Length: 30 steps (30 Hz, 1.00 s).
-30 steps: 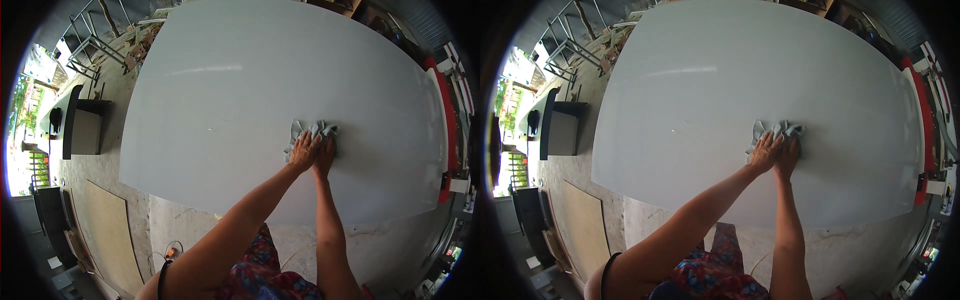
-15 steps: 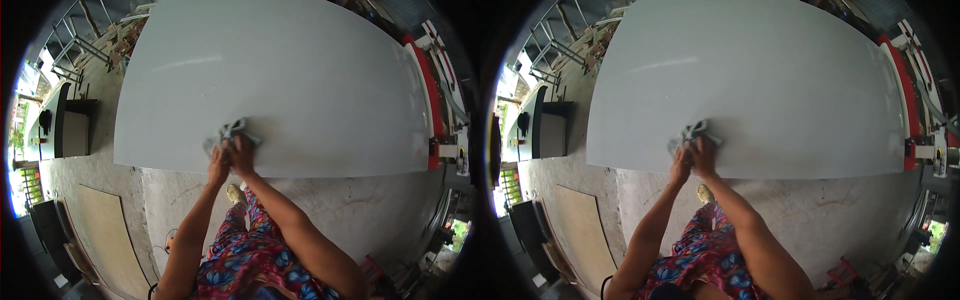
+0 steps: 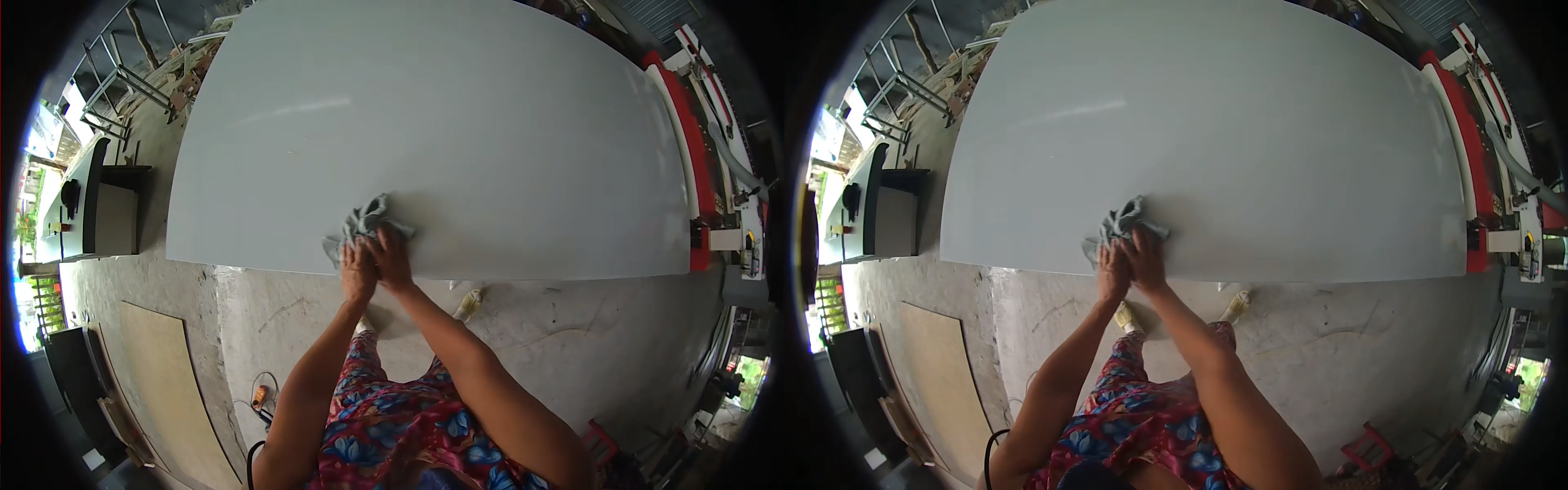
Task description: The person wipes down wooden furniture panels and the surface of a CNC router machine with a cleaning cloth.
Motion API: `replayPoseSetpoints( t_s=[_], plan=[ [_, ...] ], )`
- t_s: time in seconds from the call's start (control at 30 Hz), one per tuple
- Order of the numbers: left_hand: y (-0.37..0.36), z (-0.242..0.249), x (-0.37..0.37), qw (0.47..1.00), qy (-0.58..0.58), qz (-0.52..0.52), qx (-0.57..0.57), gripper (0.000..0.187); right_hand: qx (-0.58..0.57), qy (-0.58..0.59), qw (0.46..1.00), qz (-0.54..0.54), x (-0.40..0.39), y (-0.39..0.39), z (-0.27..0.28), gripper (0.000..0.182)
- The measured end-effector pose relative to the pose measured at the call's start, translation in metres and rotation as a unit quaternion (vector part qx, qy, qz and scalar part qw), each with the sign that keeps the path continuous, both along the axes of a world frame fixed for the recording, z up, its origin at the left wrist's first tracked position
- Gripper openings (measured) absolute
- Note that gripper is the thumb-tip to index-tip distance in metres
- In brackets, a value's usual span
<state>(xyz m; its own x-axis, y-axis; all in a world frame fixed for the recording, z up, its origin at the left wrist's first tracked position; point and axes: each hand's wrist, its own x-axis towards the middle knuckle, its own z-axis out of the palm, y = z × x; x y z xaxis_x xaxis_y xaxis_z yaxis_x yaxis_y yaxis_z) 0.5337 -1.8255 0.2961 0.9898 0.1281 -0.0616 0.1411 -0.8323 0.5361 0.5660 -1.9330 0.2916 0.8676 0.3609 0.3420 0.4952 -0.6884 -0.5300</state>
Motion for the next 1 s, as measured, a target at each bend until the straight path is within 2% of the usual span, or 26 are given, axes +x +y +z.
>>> replayPoseSetpoints(
  t_s=[0.1, 0.23, 0.33, 0.37, 0.47, 0.5, 0.63, 0.67, 0.7, 0.77, 0.87, 0.93, 1.0],
  plan=[
    [-0.110, 0.016, 0.018, 0.996, -0.004, -0.074, 0.040, 0.063, -0.018, 0.001, 0.999, -0.031, 0.013, -0.112, 0.015, 0.054],
    [-0.241, -0.011, 0.030, 0.993, -0.030, -0.115, 0.000, 0.064, -0.050, 0.001, 0.994, -0.099, 0.013, -0.248, 0.005, 0.052],
    [-0.334, 0.012, 0.033, 0.984, -0.013, -0.163, -0.072, 0.063, -0.086, 0.009, 0.984, -0.153, 0.000, -0.343, 0.021, 0.052],
    [-0.362, 0.011, 0.032, 0.979, -0.027, -0.184, -0.080, 0.064, -0.087, 0.007, 0.981, -0.171, -0.006, -0.371, 0.025, 0.052],
    [-0.422, 0.034, 0.029, 0.962, 0.065, -0.254, -0.078, 0.056, -0.095, -0.007, 0.970, -0.224, -0.023, -0.423, 0.030, 0.053],
    [-0.434, 0.032, 0.027, 0.963, 0.054, -0.250, -0.080, 0.056, -0.103, -0.013, 0.965, -0.240, -0.028, -0.432, 0.031, 0.054],
    [-0.439, 0.024, 0.028, 0.965, 0.035, -0.240, -0.104, 0.053, -0.169, -0.036, 0.937, -0.304, -0.029, -0.425, 0.019, 0.055],
    [-0.429, 0.025, 0.033, 0.963, 0.031, -0.246, -0.102, 0.053, -0.122, -0.020, 0.948, -0.293, -0.027, -0.422, 0.019, 0.054],
    [-0.415, 0.027, 0.037, 0.962, 0.027, -0.252, -0.100, 0.053, -0.122, -0.017, 0.953, -0.276, -0.018, -0.410, 0.023, 0.053],
    [-0.386, 0.015, 0.041, 0.977, 0.001, -0.201, -0.072, 0.056, -0.126, -0.009, 0.963, -0.236, -0.001, -0.380, 0.029, 0.052],
    [-0.329, -0.003, 0.053, 0.993, -0.031, -0.104, -0.034, 0.060, -0.140, -0.018, 0.983, -0.121, 0.041, -0.330, 0.013, 0.041],
    [-0.285, 0.005, 0.064, 0.999, -0.028, -0.033, -0.013, 0.062, -0.045, 0.003, 0.998, -0.037, 0.072, -0.283, 0.029, 0.041],
    [-0.243, 0.014, 0.077, 0.999, -0.011, 0.044, -0.010, 0.061, -0.051, 0.028, 0.998, 0.036, 0.095, -0.238, 0.022, 0.044]
  ],
)
